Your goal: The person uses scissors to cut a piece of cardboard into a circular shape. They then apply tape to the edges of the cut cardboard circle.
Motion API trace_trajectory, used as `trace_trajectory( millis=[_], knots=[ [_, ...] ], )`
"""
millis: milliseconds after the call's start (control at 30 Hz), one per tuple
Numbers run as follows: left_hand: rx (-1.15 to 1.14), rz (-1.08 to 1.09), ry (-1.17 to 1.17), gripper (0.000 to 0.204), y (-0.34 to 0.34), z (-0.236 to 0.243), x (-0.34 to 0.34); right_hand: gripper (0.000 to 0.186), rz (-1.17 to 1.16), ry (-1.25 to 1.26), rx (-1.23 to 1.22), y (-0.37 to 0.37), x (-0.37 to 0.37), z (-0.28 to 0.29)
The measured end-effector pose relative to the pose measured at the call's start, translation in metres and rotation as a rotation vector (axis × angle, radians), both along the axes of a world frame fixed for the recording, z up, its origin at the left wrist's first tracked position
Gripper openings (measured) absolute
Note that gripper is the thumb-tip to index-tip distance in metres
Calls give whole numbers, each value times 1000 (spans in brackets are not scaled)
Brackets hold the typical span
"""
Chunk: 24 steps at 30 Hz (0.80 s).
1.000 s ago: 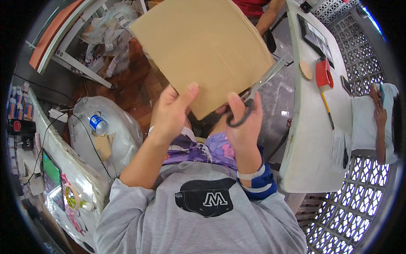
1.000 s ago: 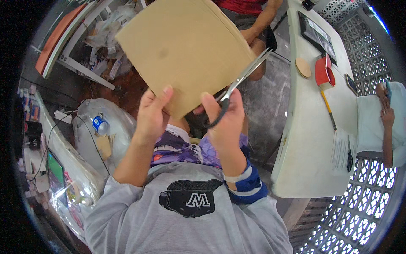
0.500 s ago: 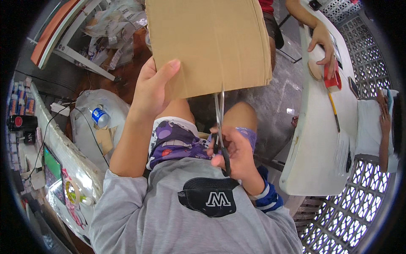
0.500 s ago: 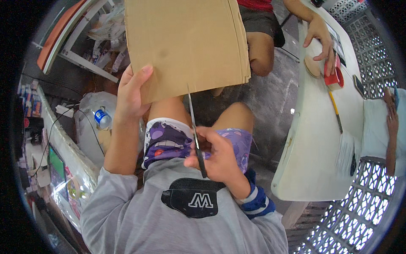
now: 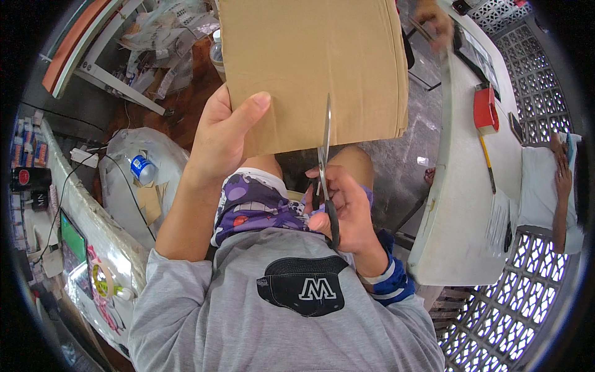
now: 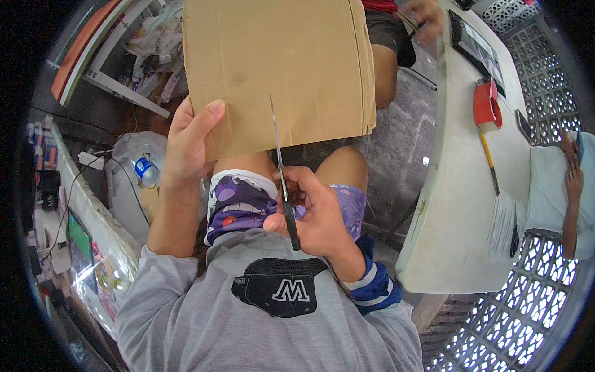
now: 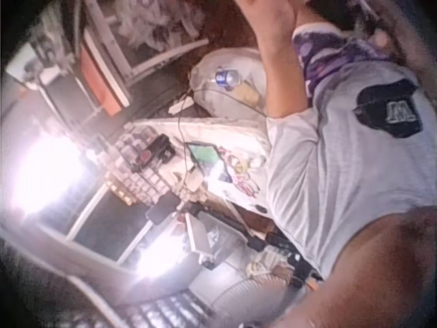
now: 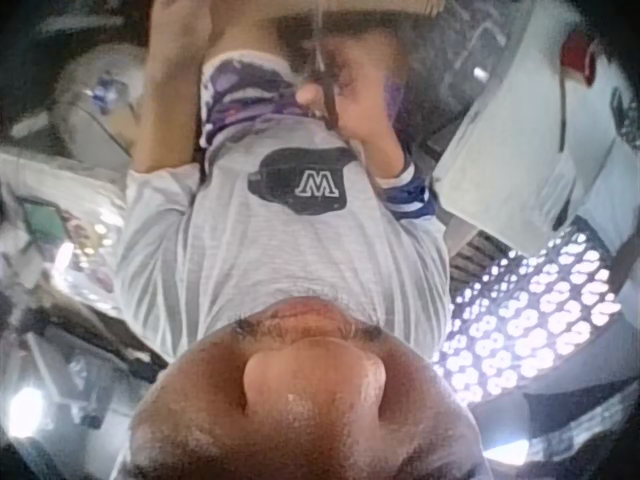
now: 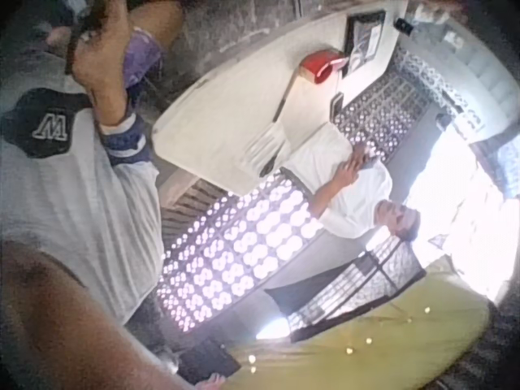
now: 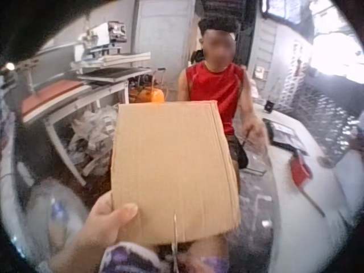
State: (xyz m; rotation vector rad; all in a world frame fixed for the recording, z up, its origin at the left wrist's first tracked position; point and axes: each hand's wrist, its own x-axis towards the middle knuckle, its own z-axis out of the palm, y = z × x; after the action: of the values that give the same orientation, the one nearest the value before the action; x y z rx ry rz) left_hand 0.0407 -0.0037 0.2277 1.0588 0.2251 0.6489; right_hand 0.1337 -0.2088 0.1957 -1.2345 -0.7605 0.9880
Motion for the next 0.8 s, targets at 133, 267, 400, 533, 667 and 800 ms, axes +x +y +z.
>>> trace_trajectory(
  millis=[133, 267, 400, 533, 667, 800],
  knots=[
    [-4, -2, 10, 29, -2, 2, 2, 80, -7, -14, 3, 0, 1, 3],
    [2, 7, 18, 29, -5, 4, 3, 81, -2, -31, -11, 0, 2, 2],
    [-17, 16, 29, 29, -5, 2, 2, 83, -1, -28, -25, 0, 2, 2],
    [-40, 2, 14, 29, -6, 2, 4, 84, 16, -17, -4, 0, 3, 3],
    [-24, -3, 15, 29, -7, 2, 4, 84, 19, -15, -8, 0, 3, 4],
    [-35, -16, 12, 28, -7, 1, 6, 84, 22, -25, -11, 0, 3, 4]
  ],
)
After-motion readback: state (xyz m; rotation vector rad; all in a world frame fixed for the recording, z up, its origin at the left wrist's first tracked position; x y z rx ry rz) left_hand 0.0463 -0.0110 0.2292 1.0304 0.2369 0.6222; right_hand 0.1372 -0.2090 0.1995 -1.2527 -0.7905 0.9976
